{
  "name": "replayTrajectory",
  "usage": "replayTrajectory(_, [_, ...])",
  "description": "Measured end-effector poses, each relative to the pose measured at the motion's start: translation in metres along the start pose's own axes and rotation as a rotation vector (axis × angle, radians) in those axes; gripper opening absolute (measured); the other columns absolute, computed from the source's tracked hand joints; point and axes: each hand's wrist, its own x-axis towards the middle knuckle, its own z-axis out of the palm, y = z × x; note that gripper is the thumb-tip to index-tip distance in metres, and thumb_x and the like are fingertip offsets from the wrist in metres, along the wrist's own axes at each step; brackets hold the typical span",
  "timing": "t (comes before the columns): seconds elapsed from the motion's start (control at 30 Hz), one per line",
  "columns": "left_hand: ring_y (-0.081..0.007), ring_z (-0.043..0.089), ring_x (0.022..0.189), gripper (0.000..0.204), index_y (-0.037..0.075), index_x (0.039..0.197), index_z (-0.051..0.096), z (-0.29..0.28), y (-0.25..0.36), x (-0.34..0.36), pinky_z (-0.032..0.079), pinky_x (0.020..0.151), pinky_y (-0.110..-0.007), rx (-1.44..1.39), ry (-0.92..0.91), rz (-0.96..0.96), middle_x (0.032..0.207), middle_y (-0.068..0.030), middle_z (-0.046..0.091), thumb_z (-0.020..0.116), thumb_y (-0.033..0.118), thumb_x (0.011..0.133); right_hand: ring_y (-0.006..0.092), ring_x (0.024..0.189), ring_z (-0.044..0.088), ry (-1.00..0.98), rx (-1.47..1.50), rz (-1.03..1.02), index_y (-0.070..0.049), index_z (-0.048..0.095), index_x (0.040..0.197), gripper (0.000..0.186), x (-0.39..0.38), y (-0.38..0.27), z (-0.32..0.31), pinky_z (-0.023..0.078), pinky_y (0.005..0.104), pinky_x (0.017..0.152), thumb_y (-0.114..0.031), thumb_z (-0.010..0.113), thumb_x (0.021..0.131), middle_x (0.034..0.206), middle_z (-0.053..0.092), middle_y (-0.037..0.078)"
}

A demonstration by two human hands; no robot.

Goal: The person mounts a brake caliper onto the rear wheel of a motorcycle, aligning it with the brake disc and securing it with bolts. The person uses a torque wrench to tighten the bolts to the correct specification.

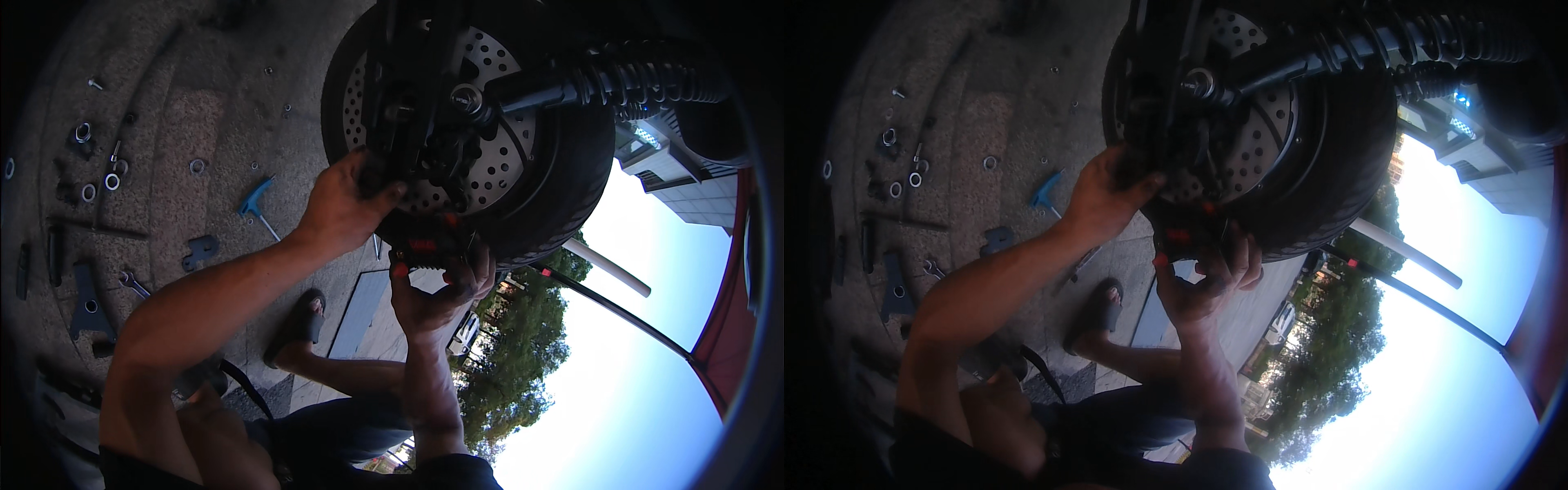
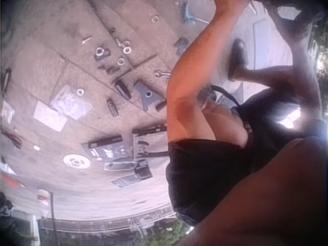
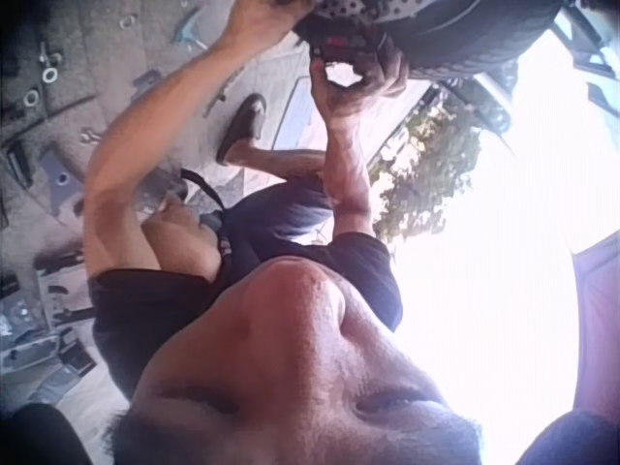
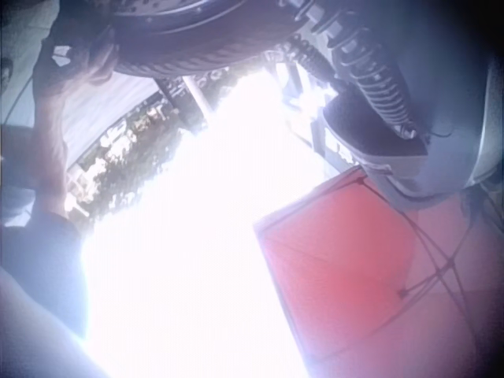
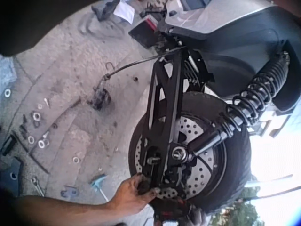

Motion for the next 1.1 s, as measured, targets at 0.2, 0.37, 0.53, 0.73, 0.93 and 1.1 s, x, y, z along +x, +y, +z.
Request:
replayTrajectory(0.2, [-0.0257,0.065,0.101,0.037,-0.002,0.116,0.053,-0.002,0.002,-0.001,0.052,0.09,-0.036,-0.015,-0.042,0.04,0.104,-0.0166,0.065,0.067,0.017,0.087,0.036,0.123,0.041,0.07,-0.027,-0.065,-0.016,0.036,0.118,0.07,0.003,0.005,0.013,0.031,0.0463,0.099,-0.023,0.082,0.066,0.132,0.044,0.018])
replayTrajectory(0.37, [-0.0256,0.064,0.102,0.041,-0.001,0.117,0.054,-0.009,0.004,0.002,0.051,0.092,-0.038,0.064,-0.056,-0.026,0.104,-0.0155,0.066,0.068,0.023,0.087,0.0358,0.122,0.043,0.103,-0.056,-0.066,-0.015,0.034,0.12,0.071,0.004,0.006,0.021,0.031,0.0473,0.098,-0.023,0.082,0.067,0.131,0.044,0.018])
replayTrajectory(0.53, [-0.0247,0.066,0.098,0.039,-0.002,0.115,0.057,-0.013,0.006,0.007,0.051,0.091,-0.038,0.173,-0.036,-0.075,0.103,-0.0163,0.066,0.063,0.027,0.09,0.0358,0.122,0.044,0.188,-0.059,-0.055,-0.007,0.03,0.129,0.081,0.009,0.007,0.029,0.033,0.0473,0.097,-0.03,0.081,0.07,0.132,0.042,0.018])
replayTrajectory(0.73, [-0.0238,0.066,0.096,0.033,-0.001,0.111,0.06,-0.018,0.016,0.008,0.051,0.088,-0.037,0.111,-0.057,-0.145,0.101,-0.0158,0.067,0.059,0.027,0.093,0.0366,0.124,0.043,0.164,-0.097,-0.049,-0.002,0.024,0.138,0.092,0.006,0.007,0.028,0.029,0.0478,0.101,-0.035,0.079,0.072,0.134,0.041,0.019])
replayTrajectory(0.93, [-0.0224,0.066,0.094,0.031,-0.001,0.11,0.06,-0.018,0.027,0.003,0.051,0.087,-0.036,0.062,-0.031,-0.228,0.099,-0.0158,0.067,0.059,0.024,0.093,0.0367,0.126,0.041,0.182,-0.103,-0.084,-0.003,0.025,0.138,0.091,0.004,0.01,0.033,0.026,0.0482,0.102,-0.035,0.078,0.072,0.135,0.042,0.019])
replayTrajectory(1.1, [-0.0225,0.066,0.096,0.032,-0.002,0.111,0.06,-0.017,0.022,0.005,0.051,0.088,-0.035,-0.106,-0.046,-0.224,0.1,-0.0165,0.067,0.06,0.024,0.093,0.0376,0.128,0.039,0.188,-0.078,-0.075,-0.005,0.025,0.139,0.09,0.001,0.01,0.035,0.024,0.0491,0.103,-0.034,0.078,0.072,0.136,0.041,0.018])
